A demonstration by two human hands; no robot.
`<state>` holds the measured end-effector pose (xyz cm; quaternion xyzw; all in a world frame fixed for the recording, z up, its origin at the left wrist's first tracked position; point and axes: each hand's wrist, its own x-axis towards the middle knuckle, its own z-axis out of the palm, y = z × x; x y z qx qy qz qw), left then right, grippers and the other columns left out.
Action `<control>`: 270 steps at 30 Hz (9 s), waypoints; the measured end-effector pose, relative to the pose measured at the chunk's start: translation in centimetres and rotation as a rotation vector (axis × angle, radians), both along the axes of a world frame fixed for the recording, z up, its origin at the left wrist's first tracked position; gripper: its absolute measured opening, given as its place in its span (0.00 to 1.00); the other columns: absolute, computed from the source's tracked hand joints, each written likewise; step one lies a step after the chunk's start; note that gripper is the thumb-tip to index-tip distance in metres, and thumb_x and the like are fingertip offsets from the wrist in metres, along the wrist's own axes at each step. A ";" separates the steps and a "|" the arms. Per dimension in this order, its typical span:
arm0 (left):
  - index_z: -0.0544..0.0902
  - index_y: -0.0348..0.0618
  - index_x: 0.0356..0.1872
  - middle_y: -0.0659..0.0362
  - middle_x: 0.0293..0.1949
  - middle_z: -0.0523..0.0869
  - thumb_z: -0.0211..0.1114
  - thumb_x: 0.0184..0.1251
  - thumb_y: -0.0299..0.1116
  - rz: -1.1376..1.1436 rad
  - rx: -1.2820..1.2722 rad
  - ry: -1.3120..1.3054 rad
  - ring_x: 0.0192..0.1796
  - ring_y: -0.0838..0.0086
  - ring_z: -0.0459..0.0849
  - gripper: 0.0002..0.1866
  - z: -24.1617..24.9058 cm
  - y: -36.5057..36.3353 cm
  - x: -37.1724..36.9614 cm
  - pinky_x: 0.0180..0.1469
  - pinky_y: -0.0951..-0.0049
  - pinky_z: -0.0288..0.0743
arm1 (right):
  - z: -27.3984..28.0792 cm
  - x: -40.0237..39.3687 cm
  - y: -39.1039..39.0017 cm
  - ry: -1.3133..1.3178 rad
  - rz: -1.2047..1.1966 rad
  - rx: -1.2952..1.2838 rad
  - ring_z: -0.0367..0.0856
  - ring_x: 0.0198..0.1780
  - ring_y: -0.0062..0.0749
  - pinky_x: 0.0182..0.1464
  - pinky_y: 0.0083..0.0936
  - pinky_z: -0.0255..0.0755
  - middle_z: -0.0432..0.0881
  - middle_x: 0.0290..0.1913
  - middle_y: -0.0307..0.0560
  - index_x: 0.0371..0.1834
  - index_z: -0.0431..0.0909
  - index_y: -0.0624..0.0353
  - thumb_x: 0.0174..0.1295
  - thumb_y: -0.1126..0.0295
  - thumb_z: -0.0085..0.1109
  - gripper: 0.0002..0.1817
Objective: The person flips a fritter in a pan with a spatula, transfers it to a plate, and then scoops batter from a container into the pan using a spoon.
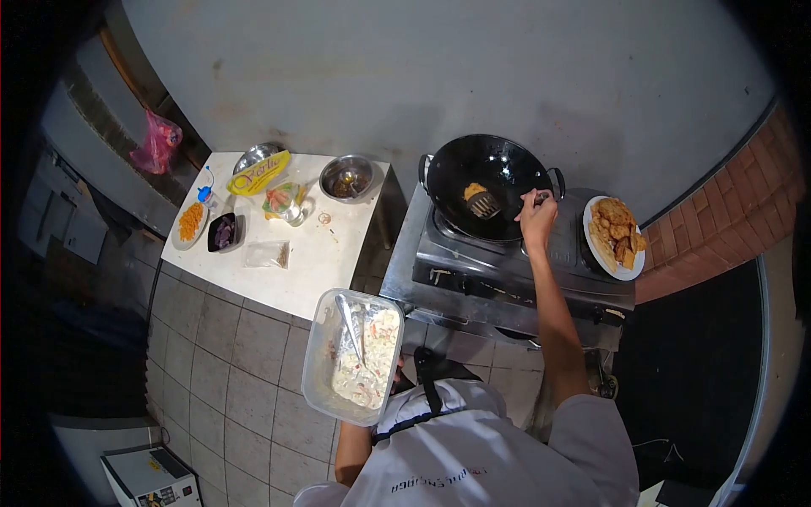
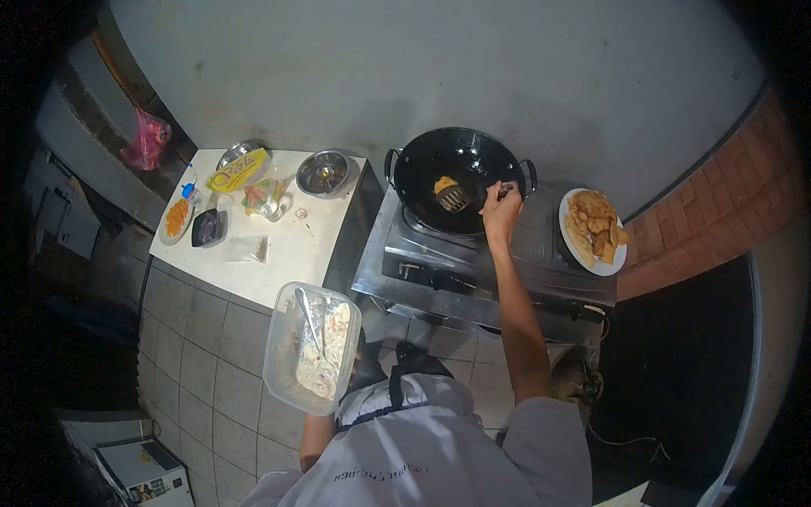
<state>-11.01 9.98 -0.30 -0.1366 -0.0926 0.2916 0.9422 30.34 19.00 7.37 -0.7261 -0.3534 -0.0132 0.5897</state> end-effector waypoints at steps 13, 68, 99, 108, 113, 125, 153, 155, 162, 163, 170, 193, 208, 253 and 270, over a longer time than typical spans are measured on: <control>0.54 0.45 0.75 0.21 0.61 0.61 0.48 0.60 0.74 0.058 -0.072 0.020 0.52 0.22 0.73 0.51 -1.1 -0.2 1.2 0.45 0.28 0.76 | 0.0 0.5 0.4 -0.058 -0.012 -0.008 0.78 0.16 0.33 0.16 0.27 0.70 0.79 0.21 0.52 0.29 0.73 0.71 0.68 0.72 0.54 0.13; 0.64 0.47 0.70 0.37 0.58 0.70 0.56 0.61 0.64 -0.208 -0.087 0.074 0.52 0.45 0.73 0.42 -2.4 14.8 -0.5 0.46 0.45 0.77 | 5.1 -4.6 0.6 -0.169 0.136 -0.039 0.79 0.27 0.18 0.29 0.19 0.74 0.81 0.32 0.43 0.41 0.74 0.67 0.72 0.74 0.49 0.06; 0.66 0.40 0.68 0.37 0.46 0.76 0.45 0.67 0.65 -0.153 0.306 0.370 0.38 0.52 0.79 0.41 -9.3 16.6 -2.4 0.35 0.62 0.81 | 0.5 -1.8 -0.7 0.072 -0.202 -0.154 0.69 0.12 0.18 0.13 0.18 0.62 0.75 0.17 0.38 0.21 0.75 0.65 0.67 0.68 0.58 0.16; 0.65 0.47 0.70 0.38 0.55 0.71 0.56 0.64 0.61 -0.333 -0.039 0.114 0.54 0.49 0.74 0.39 -1.7 15.1 -1.6 0.48 0.49 0.78 | -2.8 -0.9 0.4 0.117 -0.296 0.185 0.72 0.17 0.19 0.21 0.19 0.65 0.75 0.15 0.39 0.15 0.72 0.65 0.64 0.71 0.58 0.19; 0.65 0.47 0.70 0.39 0.57 0.70 0.58 0.63 0.60 -0.324 -0.114 0.091 0.56 0.49 0.72 0.39 -0.7 14.5 -1.3 0.50 0.47 0.76 | -4.5 -0.1 0.4 0.140 -0.361 0.149 0.70 0.19 0.16 0.24 0.19 0.63 0.74 0.16 0.38 0.13 0.70 0.65 0.61 0.73 0.59 0.18; 0.65 0.49 0.70 0.40 0.60 0.68 0.62 0.61 0.58 -0.293 -0.280 0.033 0.60 0.48 0.68 0.39 -0.3 14.0 -0.9 0.55 0.43 0.73 | -3.4 -1.0 0.7 0.058 -0.346 0.109 0.61 0.19 0.16 0.21 0.28 0.56 0.65 0.12 0.39 0.12 0.69 0.71 0.58 0.73 0.56 0.18; 0.64 0.45 0.70 0.34 0.56 0.71 0.50 0.62 0.67 -0.199 -0.004 0.124 0.52 0.39 0.74 0.43 -2.1 13.4 -1.6 0.46 0.47 0.79 | -6.9 1.1 0.8 -0.013 -0.393 0.034 0.74 0.23 0.23 0.26 0.23 0.72 0.78 0.25 0.46 0.34 0.71 0.70 0.60 0.66 0.63 0.17; 0.64 0.44 0.70 0.32 0.56 0.72 0.47 0.63 0.69 -0.148 0.060 0.143 0.51 0.38 0.76 0.44 -1.5 13.7 -1.1 0.43 0.48 0.81 | -2.9 -0.8 0.4 0.178 -0.311 0.064 0.71 0.17 0.23 0.20 0.24 0.69 0.77 0.20 0.46 0.26 0.74 0.72 0.62 0.66 0.60 0.16; 0.65 0.41 0.68 0.31 0.55 0.74 0.44 0.65 0.68 -0.021 0.059 0.286 0.49 0.39 0.79 0.43 -0.9 13.5 -0.3 0.40 0.49 0.83 | 0.0 0.0 -0.6 0.364 -0.163 0.179 0.72 0.09 0.26 0.11 0.23 0.68 0.79 0.17 0.49 0.20 0.79 0.73 0.67 0.70 0.50 0.20; 0.65 0.40 0.68 0.32 0.56 0.74 0.44 0.67 0.66 -0.060 0.007 0.273 0.50 0.39 0.78 0.41 -3.9 13.6 -0.8 0.41 0.47 0.83 | 0.1 0.1 -0.6 0.352 -0.167 0.215 0.72 0.09 0.26 0.11 0.23 0.69 0.79 0.17 0.49 0.20 0.79 0.73 0.67 0.70 0.50 0.20; 0.60 0.47 0.73 0.29 0.63 0.64 0.50 0.61 0.71 -0.199 -0.150 0.123 0.57 0.30 0.70 0.47 -2.4 14.2 -1.2 0.49 0.36 0.76 | 0.3 -0.3 -0.4 0.299 -0.164 0.061 0.72 0.10 0.27 0.11 0.24 0.71 0.78 0.16 0.47 0.19 0.79 0.73 0.63 0.72 0.51 0.17; 0.65 0.39 0.68 0.28 0.46 0.78 0.40 0.65 0.69 -0.142 0.077 0.412 0.33 0.45 0.84 0.45 0.3 13.5 -0.3 0.26 0.59 0.83 | -0.3 0.9 2.6 -0.037 -0.349 -0.014 0.63 0.15 0.31 0.23 0.39 0.61 0.63 0.11 0.51 0.10 0.62 0.69 0.52 0.73 0.57 0.18; 0.63 0.43 0.70 0.25 0.52 0.73 0.43 0.65 0.69 -0.149 -0.015 0.302 0.41 0.35 0.82 0.44 -0.2 13.9 -0.5 0.34 0.50 0.85 | -0.5 1.4 2.8 -0.041 -0.363 -0.059 0.68 0.15 0.38 0.25 0.38 0.65 0.69 0.13 0.55 0.12 0.64 0.70 0.52 0.72 0.58 0.18; 0.56 0.52 0.74 0.26 0.60 0.64 0.52 0.54 0.76 -0.191 -0.128 -0.022 0.51 0.27 0.75 0.52 1.4 11.9 5.3 0.45 0.35 0.77 | 2.4 2.6 1.0 -0.067 -0.005 -0.230 0.79 0.20 0.22 0.20 0.22 0.76 0.84 0.25 0.47 0.24 0.76 0.70 0.69 0.70 0.53 0.16; 0.58 0.46 0.73 0.27 0.55 0.70 0.45 0.57 0.77 0.095 0.026 0.170 0.43 0.36 0.81 0.52 -1.8 3.1 9.0 0.34 0.47 0.80 | 6.2 6.6 0.9 -0.203 0.244 -0.302 0.83 0.27 0.50 0.33 0.38 0.72 0.80 0.21 0.55 0.23 0.75 0.69 0.67 0.69 0.54 0.16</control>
